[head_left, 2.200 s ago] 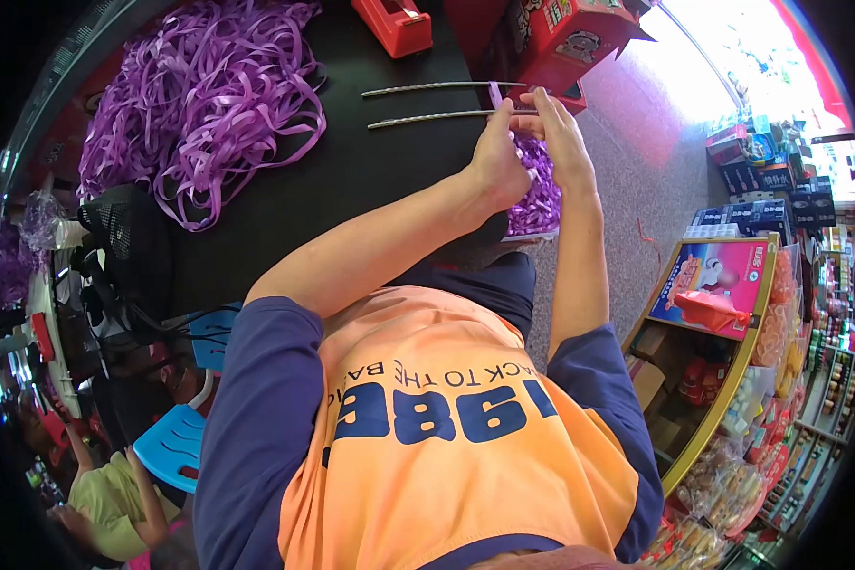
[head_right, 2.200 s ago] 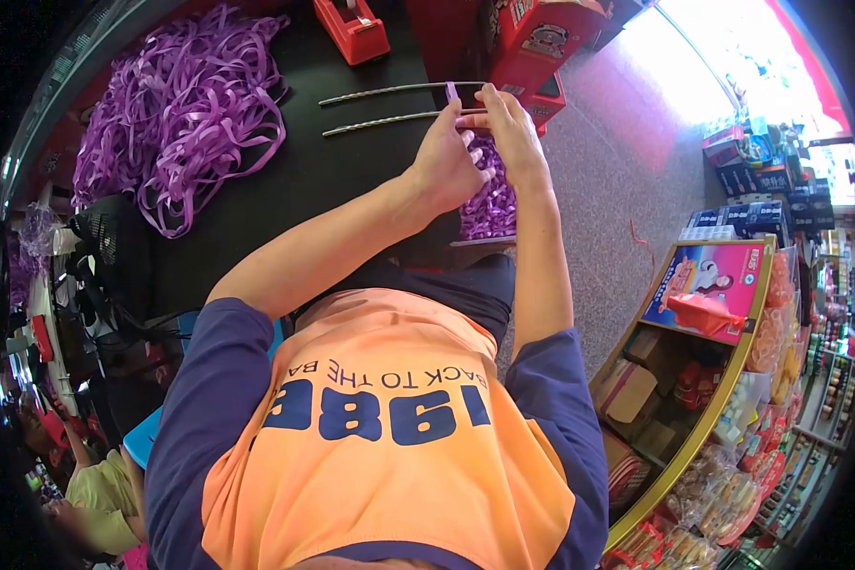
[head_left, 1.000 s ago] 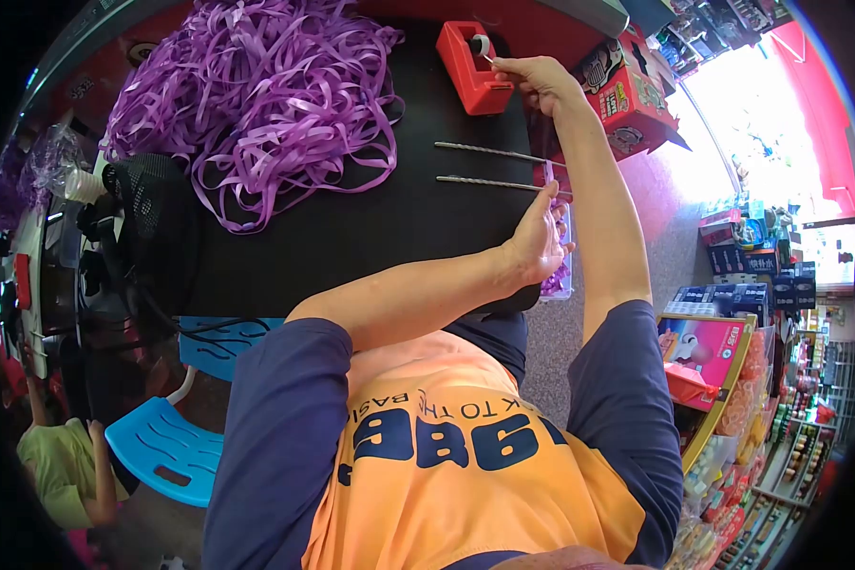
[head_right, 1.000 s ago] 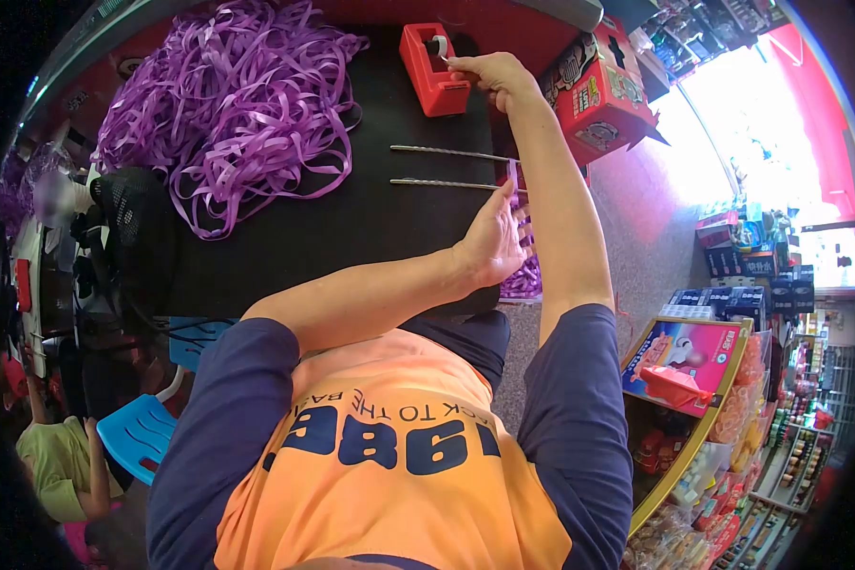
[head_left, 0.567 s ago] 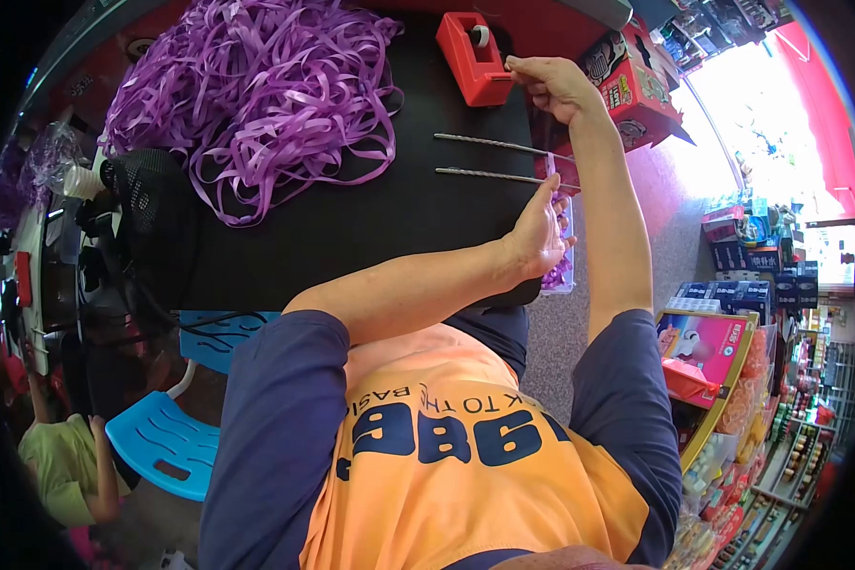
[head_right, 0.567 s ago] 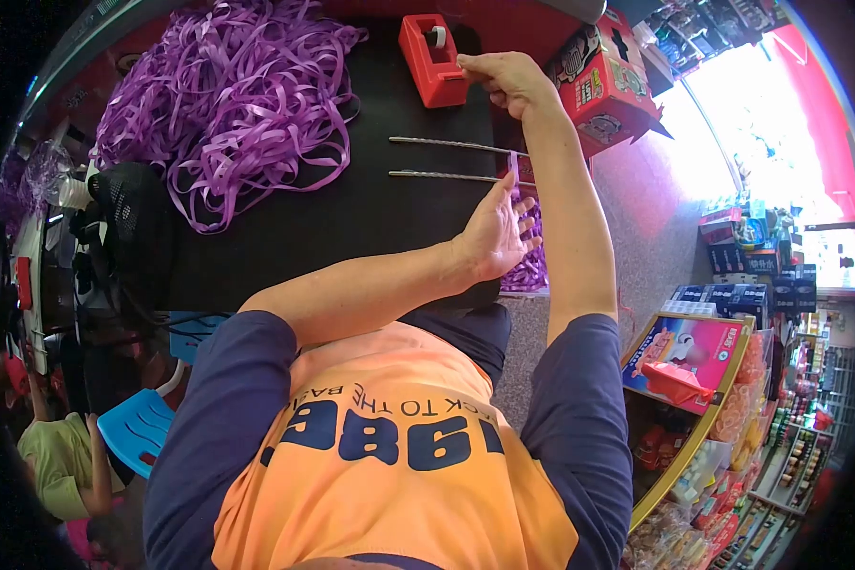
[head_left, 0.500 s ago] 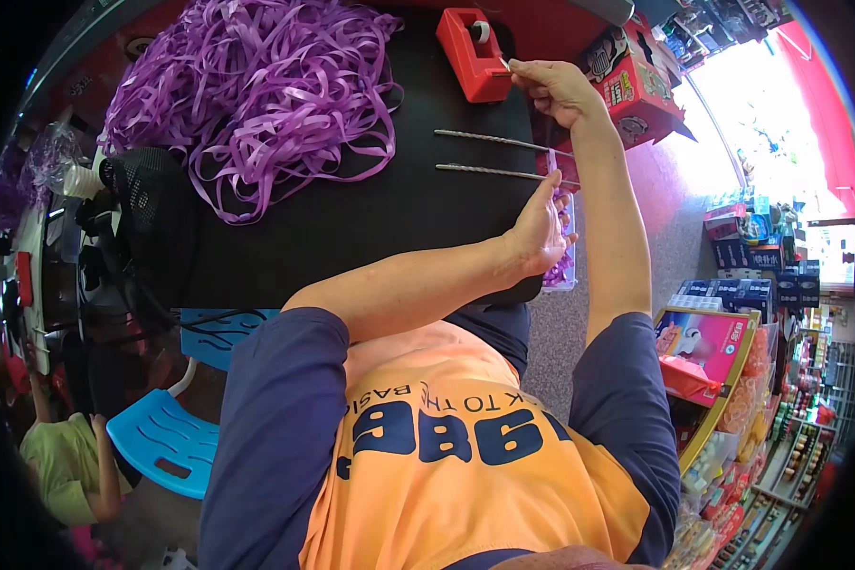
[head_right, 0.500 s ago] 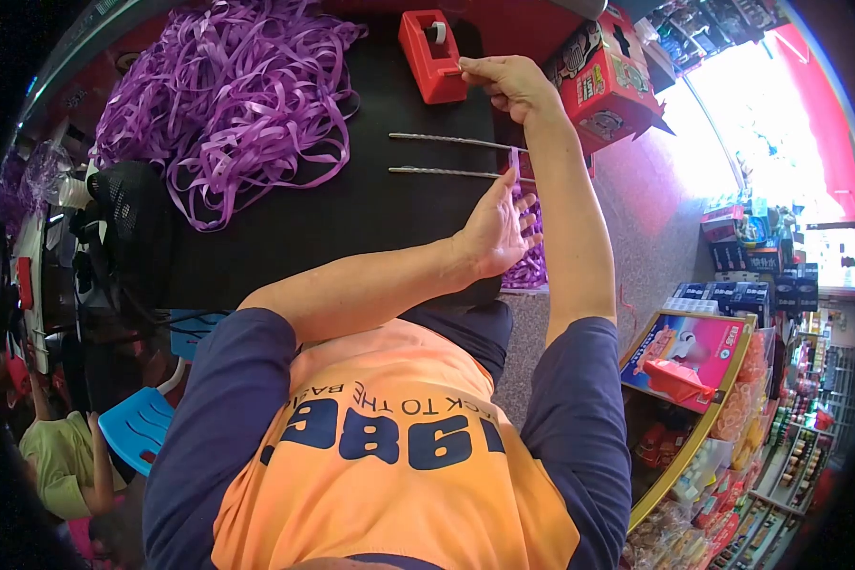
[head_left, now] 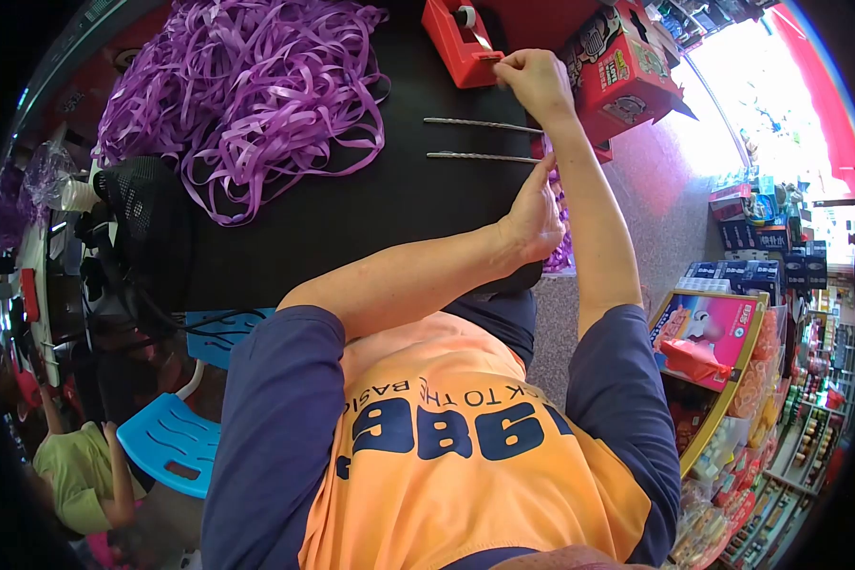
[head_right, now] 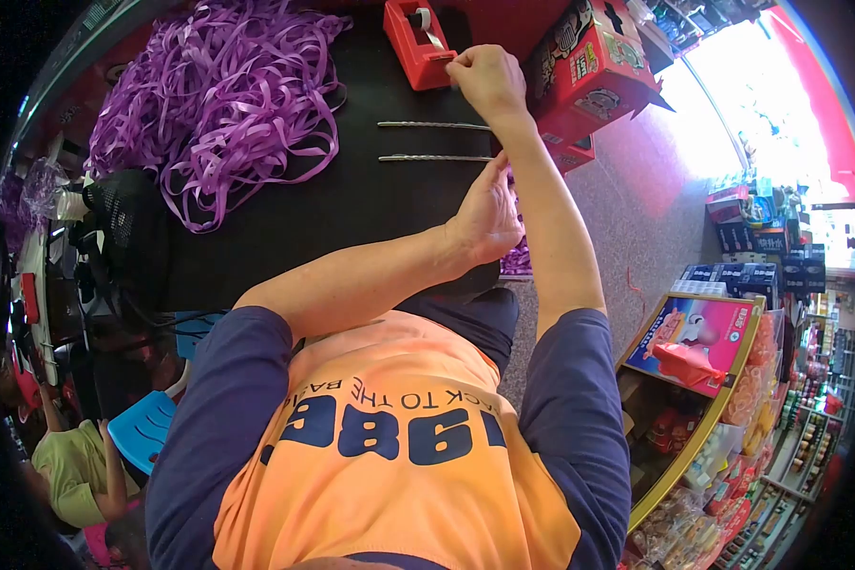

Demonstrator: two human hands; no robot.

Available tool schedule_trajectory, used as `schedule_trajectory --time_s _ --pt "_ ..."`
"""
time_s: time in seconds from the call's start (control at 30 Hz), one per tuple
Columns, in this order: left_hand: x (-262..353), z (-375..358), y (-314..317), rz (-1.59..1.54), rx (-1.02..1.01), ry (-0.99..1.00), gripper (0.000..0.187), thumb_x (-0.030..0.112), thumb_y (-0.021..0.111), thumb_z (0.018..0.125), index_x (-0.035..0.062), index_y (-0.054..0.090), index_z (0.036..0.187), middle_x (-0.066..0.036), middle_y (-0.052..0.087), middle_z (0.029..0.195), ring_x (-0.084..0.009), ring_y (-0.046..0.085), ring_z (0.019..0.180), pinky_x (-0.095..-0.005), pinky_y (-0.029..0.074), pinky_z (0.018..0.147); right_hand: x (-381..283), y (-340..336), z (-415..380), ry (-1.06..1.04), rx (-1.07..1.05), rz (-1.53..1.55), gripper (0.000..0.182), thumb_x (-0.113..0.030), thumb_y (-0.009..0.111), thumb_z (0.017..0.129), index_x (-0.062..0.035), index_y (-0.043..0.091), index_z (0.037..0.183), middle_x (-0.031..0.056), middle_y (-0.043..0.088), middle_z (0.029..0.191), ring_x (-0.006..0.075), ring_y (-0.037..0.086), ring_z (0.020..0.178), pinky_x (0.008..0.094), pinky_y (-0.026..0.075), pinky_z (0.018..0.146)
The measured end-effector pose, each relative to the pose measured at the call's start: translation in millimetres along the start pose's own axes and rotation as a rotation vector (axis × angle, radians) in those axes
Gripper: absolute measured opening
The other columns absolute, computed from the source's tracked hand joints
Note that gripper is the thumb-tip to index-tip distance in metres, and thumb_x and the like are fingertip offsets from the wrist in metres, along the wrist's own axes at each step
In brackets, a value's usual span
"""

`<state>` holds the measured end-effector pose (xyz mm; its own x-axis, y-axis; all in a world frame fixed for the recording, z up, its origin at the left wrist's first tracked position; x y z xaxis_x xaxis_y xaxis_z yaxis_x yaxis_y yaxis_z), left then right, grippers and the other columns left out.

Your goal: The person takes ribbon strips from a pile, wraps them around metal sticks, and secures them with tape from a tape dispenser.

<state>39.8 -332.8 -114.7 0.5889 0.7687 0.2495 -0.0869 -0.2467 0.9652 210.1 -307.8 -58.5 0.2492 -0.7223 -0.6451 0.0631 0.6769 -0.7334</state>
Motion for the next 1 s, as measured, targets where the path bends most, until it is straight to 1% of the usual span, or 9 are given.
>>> schedule_trajectory --time_s 0.03,0.1,0.17,0.23,0.3,0.37,0.47,0.6,1.0 --pt "-2 1 -2 0.002 0.000 -0.005 0.072 0.059 0.044 0.087 0.0226 0.018 0.143 -0.006 0.020 0.148 -0.0271 0.016 0.136 -0.0474 0.012 0.109 -15 -8 -7 -0.086 0.069 -0.204 0.022 -0.029 0.067 0.076 -0.0079 0.072 0.071 0.0059 0.063 0.060 0.0089 0.061 0.064 0.0268 0.047 0.060" --pt "-4 4 -9 -0.027 0.027 -0.009 0.069 0.056 0.045 0.087 0.0228 0.020 0.143 -0.005 0.022 0.147 -0.0275 0.013 0.137 -0.0478 0.011 0.109 -12 -13 -12 -0.056 0.009 -0.210 0.026 -0.030 0.065 0.081 -0.0051 0.072 0.077 0.0044 0.064 0.062 0.0099 0.061 0.065 0.0272 0.047 0.062" --pt "-9 8 -20 -0.052 0.123 -0.024 0.065 0.054 0.046 0.087 0.0225 0.025 0.140 -0.005 0.027 0.142 -0.0275 0.017 0.134 -0.0472 0.014 0.107 11 -6 -20 0.089 -0.184 0.334 0.030 -0.028 0.061 0.086 -0.0007 0.071 0.082 0.0043 0.066 0.067 0.0108 0.061 0.066 0.0258 0.047 0.066" --pt "-13 9 -28 -0.075 0.223 -0.044 0.061 0.052 0.047 0.087 0.0221 0.029 0.137 -0.005 0.031 0.137 -0.0274 0.022 0.130 -0.0465 0.017 0.106 13 -22 -45 0.288 -0.332 0.480 0.028 -0.027 0.058 0.089 -0.0014 0.068 0.097 0.0032 0.067 0.083 0.0068 0.058 0.080 0.0189 0.042 0.071" --pt "-11 9 -29 -0.060 0.236 -0.008 0.049 0.049 0.050 0.087 0.0206 0.040 0.125 -0.005 0.038 0.125 -0.0256 0.030 0.117 -0.0444 0.024 0.100 20 -38 -67 0.223 -0.400 0.551 0.024 -0.022 0.060 0.088 -0.0019 0.068 0.099 0.0026 0.067 0.086 0.0069 0.058 0.078 0.0192 0.043 0.071" --pt "-12 11 -32 -0.118 0.218 -0.012 0.023 0.037 0.055 0.087 0.0201 0.052 0.103 -0.001 0.050 0.103 -0.0199 0.039 0.099 -0.0407 0.032 0.090 30 -54 -88 0.197 -0.385 0.554 0.022 -0.017 0.063 0.086 -0.0015 0.067 0.100 0.0023 0.066 0.087 0.0071 0.059 0.081 0.0203 0.044 0.071" --pt "-11 13 -33 -0.067 0.168 0.018 0.012 0.024 0.057 0.088 0.0202 0.053 0.099 0.002 0.053 0.094 -0.0182 0.045 0.091 -0.0404 0.034 0.088 44 -71 -117 0.213 -0.470 0.409 0.021 -0.013 0.065 0.083 -0.0005 0.067 0.100 0.0042 0.066 0.089 0.0098 0.061 0.084 0.0221 0.047 0.077" --pt "-8 9 -26 0.054 0.174 0.022 0.028 0.011 0.059 0.086 0.0187 0.043 0.109 0.000 0.051 0.093 -0.0148 0.045 0.087 -0.0376 0.038 0.081 55 -81 -140 0.159 -0.393 0.343 0.022 -0.013 0.065 0.082 0.0021 0.068 0.098 0.0072 0.068 0.087 0.0119 0.063 0.081 0.0243 0.049 0.076" --pt "-5 8 -24 0.189 0.165 0.022 0.038 0.007 0.058 0.086 0.0195 0.040 0.116 0.000 0.050 0.100 -0.0121 0.045 0.083 -0.0353 0.037 0.078 44 -84 -152 0.107 -0.327 0.087 0.020 -0.012 0.063 0.080 -0.0003 0.069 0.095 0.0095 0.069 0.084 0.0141 0.065 0.077 0.0266 0.050 0.076"
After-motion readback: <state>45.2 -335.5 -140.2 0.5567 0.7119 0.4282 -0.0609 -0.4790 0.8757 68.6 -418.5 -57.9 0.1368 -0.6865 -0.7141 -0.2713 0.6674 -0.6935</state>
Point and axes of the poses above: each hand's wrist, its own z-axis towards the middle knuckle, its own y-axis out of the palm, x = y × z, the point moved 8 cm from there along z, towards the middle knuckle
